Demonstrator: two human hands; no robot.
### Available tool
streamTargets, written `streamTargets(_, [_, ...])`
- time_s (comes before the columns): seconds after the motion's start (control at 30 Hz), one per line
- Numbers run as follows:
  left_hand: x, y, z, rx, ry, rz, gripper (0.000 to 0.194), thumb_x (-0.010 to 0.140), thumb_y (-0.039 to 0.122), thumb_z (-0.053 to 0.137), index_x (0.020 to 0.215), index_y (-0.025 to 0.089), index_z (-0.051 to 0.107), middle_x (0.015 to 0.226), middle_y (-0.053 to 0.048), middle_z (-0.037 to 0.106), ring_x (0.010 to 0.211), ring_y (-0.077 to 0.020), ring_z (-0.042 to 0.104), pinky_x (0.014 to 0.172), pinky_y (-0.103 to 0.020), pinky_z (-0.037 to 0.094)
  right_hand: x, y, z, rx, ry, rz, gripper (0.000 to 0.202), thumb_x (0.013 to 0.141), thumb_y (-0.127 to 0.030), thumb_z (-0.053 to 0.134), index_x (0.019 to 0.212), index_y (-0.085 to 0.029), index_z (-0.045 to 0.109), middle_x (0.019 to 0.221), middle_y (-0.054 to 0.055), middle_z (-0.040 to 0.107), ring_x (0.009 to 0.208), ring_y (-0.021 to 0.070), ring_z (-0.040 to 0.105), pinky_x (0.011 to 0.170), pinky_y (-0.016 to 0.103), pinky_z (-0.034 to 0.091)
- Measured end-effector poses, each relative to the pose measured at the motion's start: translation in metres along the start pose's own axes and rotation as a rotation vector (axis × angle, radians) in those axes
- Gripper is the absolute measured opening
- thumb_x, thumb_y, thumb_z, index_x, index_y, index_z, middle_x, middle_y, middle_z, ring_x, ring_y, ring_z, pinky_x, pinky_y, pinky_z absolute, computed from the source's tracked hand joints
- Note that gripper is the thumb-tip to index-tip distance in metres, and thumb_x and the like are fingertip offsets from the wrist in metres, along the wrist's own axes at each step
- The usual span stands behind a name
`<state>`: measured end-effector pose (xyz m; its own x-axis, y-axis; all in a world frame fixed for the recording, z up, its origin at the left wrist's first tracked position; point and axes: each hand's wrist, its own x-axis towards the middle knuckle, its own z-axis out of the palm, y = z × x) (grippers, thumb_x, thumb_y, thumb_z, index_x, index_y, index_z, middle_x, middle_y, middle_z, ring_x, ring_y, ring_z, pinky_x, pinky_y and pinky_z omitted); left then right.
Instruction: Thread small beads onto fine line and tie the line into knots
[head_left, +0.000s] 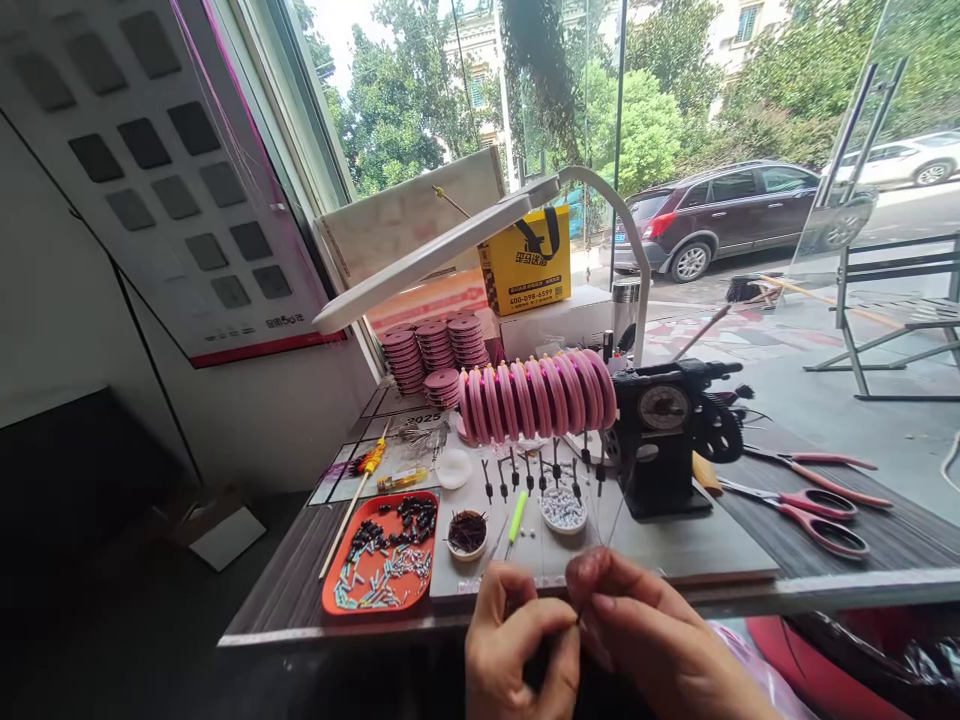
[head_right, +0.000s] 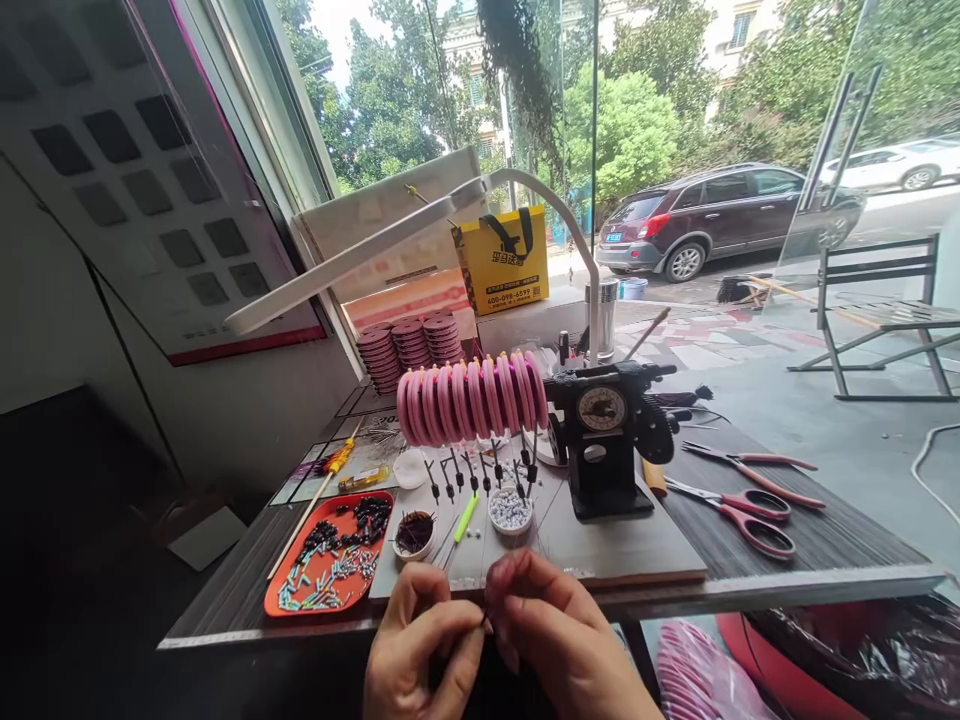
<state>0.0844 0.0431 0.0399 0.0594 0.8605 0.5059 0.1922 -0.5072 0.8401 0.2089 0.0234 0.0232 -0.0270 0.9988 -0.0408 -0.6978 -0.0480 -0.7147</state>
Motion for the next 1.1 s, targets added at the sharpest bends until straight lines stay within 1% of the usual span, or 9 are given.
streamTargets(0.07, [-0.002, -0.001, 0.006, -0.182, 0.087, -0.152, 0.013, 0.063, 0.029, 0.071, 0.053, 0.021, 0.071, 0.063, 0.001, 0.044, 0.057, -0.0128, 0.045, 0.052, -0.023, 0.037, 0.004, 0.002, 0.002, 0.136, -0.074, 0.000, 0.014, 0.063, -0.026, 0.077, 0.071, -0.021, 0.067, 0.068, -0.003, 0.056, 0.055, 0.0075, 0.047, 0.054, 0.018, 0.040])
streamTargets(0.13, [-0.002, -0.003, 0.011, -0.463, 0.115, -0.448, 0.022, 0.054, 0.039, 0.079, 0.053, 0.020, 0.071, 0.064, 0.002, 0.046, 0.055, -0.0103, 0.045, 0.049, -0.021, 0.037, 0.007, 0.003, 0.004, 0.160, -0.101, -0.020, 0.014, 0.062, -0.025, 0.078, 0.070, -0.020, 0.067, 0.072, -0.002, 0.057, 0.057, 0.0081, 0.048, 0.056, 0.020, 0.041])
streamTargets(0.2, [-0.002, -0.004, 0.012, -0.679, 0.090, -0.700, 0.028, 0.044, 0.041, 0.084, 0.052, 0.018, 0.071, 0.061, 0.003, 0.046, 0.049, -0.0055, 0.040, 0.045, -0.017, 0.033, 0.006, 0.003, 0.003, 0.135, -0.062, -0.017, 0.015, 0.063, -0.025, 0.078, 0.073, -0.019, 0.069, 0.074, 0.000, 0.060, 0.058, 0.0091, 0.050, 0.058, 0.021, 0.043])
streamTargets(0.27, [-0.002, -0.004, 0.011, -0.769, 0.040, -0.820, 0.028, 0.041, 0.036, 0.086, 0.051, 0.016, 0.070, 0.056, 0.004, 0.048, 0.045, -0.0021, 0.035, 0.042, -0.014, 0.028, 0.003, 0.004, 0.002, 0.104, 0.017, -0.014, 0.018, 0.063, -0.025, 0.078, 0.078, -0.019, 0.070, 0.077, 0.002, 0.063, 0.057, 0.0096, 0.051, 0.056, 0.021, 0.043])
streamTargets(0.4, [-0.002, -0.006, 0.008, -0.750, 0.004, -0.775, 0.026, 0.042, 0.034, 0.086, 0.052, 0.015, 0.071, 0.055, 0.003, 0.053, 0.040, 0.0002, 0.036, 0.040, -0.013, 0.024, -0.002, 0.008, -0.003, 0.111, 0.135, -0.018, 0.026, 0.062, -0.023, 0.077, 0.087, -0.025, 0.070, 0.081, -0.001, 0.063, 0.052, 0.0062, 0.050, 0.051, 0.018, 0.042])
streamTargets(0.67, [-0.008, -0.019, 0.009, -0.543, 0.010, -0.546, 0.035, 0.051, 0.046, 0.080, 0.051, 0.013, 0.068, 0.061, 0.004, 0.042, 0.044, -0.0023, 0.033, 0.040, -0.018, 0.025, 0.002, 0.009, 0.004, 0.190, 0.130, 0.059, 0.026, 0.059, -0.018, 0.077, 0.084, -0.021, 0.072, 0.075, 0.001, 0.066, 0.051, 0.0073, 0.053, 0.049, 0.018, 0.043])
streamTargets(0.93, [-0.012, -0.027, 0.012, -0.533, 0.015, -0.530, 0.034, 0.053, 0.046, 0.079, 0.051, 0.014, 0.067, 0.061, 0.004, 0.040, 0.046, -0.0041, 0.032, 0.042, -0.020, 0.027, 0.004, 0.009, 0.003, 0.172, 0.098, 0.056, 0.027, 0.061, -0.020, 0.075, 0.088, -0.023, 0.071, 0.080, 0.002, 0.067, 0.050, 0.0080, 0.053, 0.047, 0.019, 0.042])
streamTargets(1.03, [-0.011, -0.027, 0.011, -0.529, -0.002, -0.558, 0.034, 0.055, 0.046, 0.077, 0.051, 0.015, 0.067, 0.061, 0.003, 0.042, 0.047, -0.0058, 0.036, 0.043, -0.020, 0.028, 0.006, 0.015, -0.005, 0.072, 0.055, 0.003, 0.037, 0.064, -0.027, 0.074, 0.100, -0.025, 0.066, 0.088, 0.003, 0.068, 0.042, 0.0051, 0.048, 0.040, 0.017, 0.038])
streamTargets(1.1, [-0.010, -0.024, 0.009, -0.418, -0.017, -0.486, 0.028, 0.058, 0.042, 0.075, 0.051, 0.015, 0.067, 0.060, 0.002, 0.045, 0.050, -0.0089, 0.040, 0.046, -0.022, 0.032, 0.003, 0.023, -0.014, -0.144, 0.059, -0.090, 0.038, 0.071, -0.034, 0.069, 0.107, -0.025, 0.062, 0.090, 0.003, 0.068, 0.041, 0.0049, 0.048, 0.040, 0.018, 0.038])
